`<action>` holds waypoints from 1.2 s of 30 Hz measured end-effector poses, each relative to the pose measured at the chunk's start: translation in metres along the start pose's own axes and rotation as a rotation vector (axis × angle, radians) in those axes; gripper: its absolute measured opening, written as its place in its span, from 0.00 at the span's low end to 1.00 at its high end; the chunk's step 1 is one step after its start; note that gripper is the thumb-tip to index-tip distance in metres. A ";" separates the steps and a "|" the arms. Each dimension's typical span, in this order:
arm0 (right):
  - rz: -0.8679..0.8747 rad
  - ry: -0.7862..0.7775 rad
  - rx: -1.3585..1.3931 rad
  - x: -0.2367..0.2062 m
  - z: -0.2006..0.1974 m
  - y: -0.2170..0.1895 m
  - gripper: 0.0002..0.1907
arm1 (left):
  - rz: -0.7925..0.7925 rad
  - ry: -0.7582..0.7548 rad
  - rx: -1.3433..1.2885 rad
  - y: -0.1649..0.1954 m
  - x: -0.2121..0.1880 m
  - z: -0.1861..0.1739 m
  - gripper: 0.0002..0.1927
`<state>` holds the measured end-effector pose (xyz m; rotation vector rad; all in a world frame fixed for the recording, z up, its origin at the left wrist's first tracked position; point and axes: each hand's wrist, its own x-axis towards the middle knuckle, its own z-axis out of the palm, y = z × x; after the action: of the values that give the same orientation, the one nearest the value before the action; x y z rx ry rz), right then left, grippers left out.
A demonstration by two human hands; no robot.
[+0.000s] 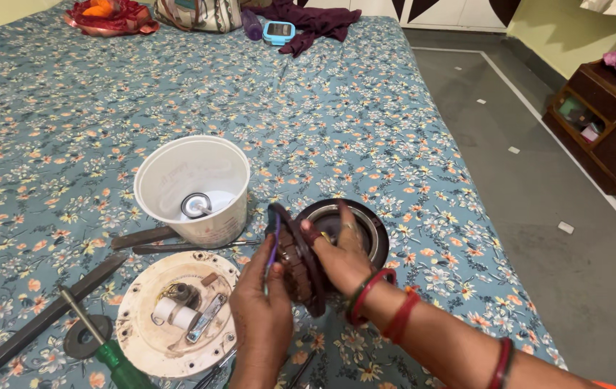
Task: The person disassembles a small electric motor component, removes a yellow cylindrical part, and cleans the copper windings with a toothbrush. They handle wires and small parts on a bed with tools nearby.
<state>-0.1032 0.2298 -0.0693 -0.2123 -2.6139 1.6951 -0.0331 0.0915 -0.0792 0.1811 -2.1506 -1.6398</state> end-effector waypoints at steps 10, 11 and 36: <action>-0.489 -0.081 -0.051 -0.002 -0.017 0.014 0.34 | 0.034 -0.144 0.071 -0.002 -0.005 0.004 0.19; -0.451 -0.065 -0.023 0.007 -0.016 0.017 0.33 | -0.026 -0.126 0.059 -0.003 -0.002 0.003 0.18; -0.385 -0.591 0.413 0.010 0.001 0.019 0.49 | 0.043 -0.186 0.176 0.007 0.016 -0.031 0.20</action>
<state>-0.1111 0.2373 -0.0874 0.8575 -2.2919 2.3243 -0.0333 0.0602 -0.0621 0.0342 -2.4222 -1.4945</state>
